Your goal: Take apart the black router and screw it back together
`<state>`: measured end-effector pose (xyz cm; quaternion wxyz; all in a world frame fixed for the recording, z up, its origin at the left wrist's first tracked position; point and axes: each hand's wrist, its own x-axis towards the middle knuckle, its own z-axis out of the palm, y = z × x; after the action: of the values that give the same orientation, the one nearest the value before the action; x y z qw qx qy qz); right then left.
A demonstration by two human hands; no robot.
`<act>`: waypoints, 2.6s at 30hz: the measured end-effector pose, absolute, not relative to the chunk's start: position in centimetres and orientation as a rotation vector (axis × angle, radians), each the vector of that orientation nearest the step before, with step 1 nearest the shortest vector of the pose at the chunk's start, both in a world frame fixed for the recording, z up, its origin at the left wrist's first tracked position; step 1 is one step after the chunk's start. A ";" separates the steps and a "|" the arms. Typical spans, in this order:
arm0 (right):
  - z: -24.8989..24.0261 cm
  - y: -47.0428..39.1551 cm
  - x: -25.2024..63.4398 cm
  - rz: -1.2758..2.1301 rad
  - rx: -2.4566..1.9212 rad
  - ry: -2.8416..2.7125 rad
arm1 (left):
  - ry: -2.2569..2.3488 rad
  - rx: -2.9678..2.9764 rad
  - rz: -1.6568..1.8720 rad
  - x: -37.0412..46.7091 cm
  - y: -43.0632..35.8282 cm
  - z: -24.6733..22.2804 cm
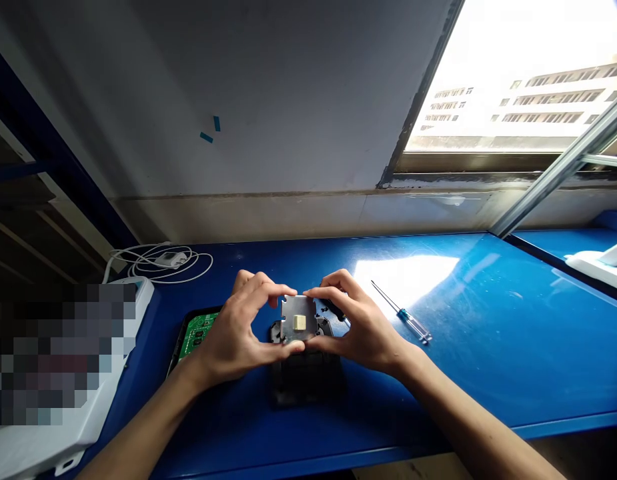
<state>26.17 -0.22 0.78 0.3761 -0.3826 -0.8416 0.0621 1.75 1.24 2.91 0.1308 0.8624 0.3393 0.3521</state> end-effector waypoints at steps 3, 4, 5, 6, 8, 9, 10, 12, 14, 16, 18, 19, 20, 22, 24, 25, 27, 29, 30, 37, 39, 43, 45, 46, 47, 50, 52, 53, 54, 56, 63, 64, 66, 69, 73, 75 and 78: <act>1.0 -0.1 26.6 0.116 -0.960 -2.155 | 1.041 2.495 0.997 1.5 1.5 3.0; 1.0 0.0 26.7 0.095 -0.954 -2.157 | 1.047 2.503 0.997 1.4 1.6 3.0; 1.0 0.0 26.8 0.074 -0.947 -2.161 | 1.046 2.518 0.999 1.4 1.7 2.9; 1.0 0.1 26.8 0.056 -0.940 -2.166 | 1.040 2.540 1.001 1.4 1.8 2.8; 1.0 0.1 26.9 0.033 -0.931 -2.184 | 1.022 2.603 1.001 1.3 2.0 2.5; 0.9 0.1 26.9 0.028 -0.931 -2.194 | 1.013 2.640 0.996 1.3 2.1 2.3; 0.9 0.1 26.9 0.024 -0.935 -2.203 | 1.009 2.677 0.987 1.3 2.1 2.1; 0.7 0.1 26.8 0.015 -0.951 -2.223 | 1.017 2.732 0.948 1.4 2.3 1.8; 0.6 0.1 26.8 0.003 -0.957 -2.248 | 1.028 2.760 0.905 1.5 2.2 1.6; 0.6 0.0 26.8 -0.010 -0.954 -2.269 | 1.041 2.753 0.871 1.8 2.0 1.5; 0.8 0.1 26.9 -0.008 -0.954 -2.291 | 1.074 2.697 0.840 2.1 1.8 1.5; 0.9 0.1 27.1 0.006 -0.944 -2.303 | 1.094 2.649 0.814 2.3 1.6 1.6; 0.9 0.2 27.2 0.026 -0.928 -2.313 | 1.115 2.594 0.781 2.4 1.5 1.6; 1.0 0.5 27.6 0.039 -0.922 -2.309 | 1.152 2.487 0.705 2.7 1.2 1.8; 0.9 1.0 27.9 -0.014 -1.027 -2.256 | 1.177 2.407 0.631 3.0 0.9 1.8; 0.7 1.2 28.1 -0.059 -1.124 -2.212 | 1.188 2.378 0.601 3.1 0.8 1.8; 0.2 1.8 28.3 -0.145 -1.341 -2.121 | 1.199 2.347 0.553 3.3 0.6 1.6; -0.3 2.2 28.4 -0.182 -1.507 -2.077 | 1.204 2.348 0.525 3.4 0.4 1.3; -0.6 2.3 28.4 -0.178 -1.568 -2.079 | 1.208 2.356 0.511 3.4 0.4 1.2; -1.0 2.3 27.9 -0.047 -1.737 -2.119 | 1.253 2.344 0.371 3.7 0.0 1.0; -1.1 2.3 27.7 -0.023 -1.752 -2.124 | 1.237 2.348 0.354 3.6 0.0 1.1; -1.5 2.3 27.6 0.015 -1.758 -2.115 | 1.209 2.360 0.330 3.5 0.0 1.2; -1.6 2.3 27.7 0.025 -1.748 -2.098 | 1.210 2.360 0.324 3.4 0.0 1.1; -1.6 2.4 27.7 0.026 -1.742 -2.084 | 1.211 2.359 0.322 3.3 0.0 1.1; -1.6 2.4 27.8 0.024 -1.737 -2.066 | 1.211 2.357 0.319 3.3 -0.1 1.1; -1.1 2.7 28.1 -0.030 -1.705 -1.950 | 1.213 2.344 0.308 3.3 -0.2 1.3; -0.5 2.7 28.4 -0.143 -1.563 -1.806 | 1.214 2.330 0.298 3.3 -0.3 1.5; -0.2 2.7 28.5 -0.210 -1.463 -1.727 | 1.214 2.325 0.296 3.3 -0.3 1.6; 0.0 2.6 28.6 -0.268 -1.361 -1.653 | 1.213 2.322 0.294 3.3 -0.3 1.7; 0.4 2.4 28.6 -0.329 -1.220 -1.559 | 1.210 2.322 0.296 3.3 -0.2 1.7; 0.2 2.1 28.3 -0.235 -1.123 -1.575 | 1.196 2.338 0.319 3.3 -0.2 1.5; 0.2 2.1 28.2 -0.227 -1.125 -1.577 | 1.195 2.339 0.321 3.4 -0.2 1.6; 0.1 2.2 28.2 -0.212 -1.130 -1.583 | 1.194 2.339 0.324 3.4 -0.2 1.8; 0.1 2.2 28.2 -0.181 -1.123 -1.584 | 1.194 2.338 0.328 3.5 -0.2 2.0; -0.2 2.1 28.5 -0.097 -1.122 -1.510 | 1.182 2.325 0.338 3.5 -0.2 2.1; -0.3 2.1 28.6 -0.029 -1.119 -1.471 | 1.168 2.331 0.346 3.5 -0.2 2.0; -0.2 2.2 28.5 0.058 -1.098 -1.431 | 1.146 2.342 0.353 3.4 -0.1 1.9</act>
<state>28.51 2.15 -0.22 0.6198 -0.4773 -0.6224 0.0252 3.41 -0.14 1.91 0.2524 0.8614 0.4213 0.1299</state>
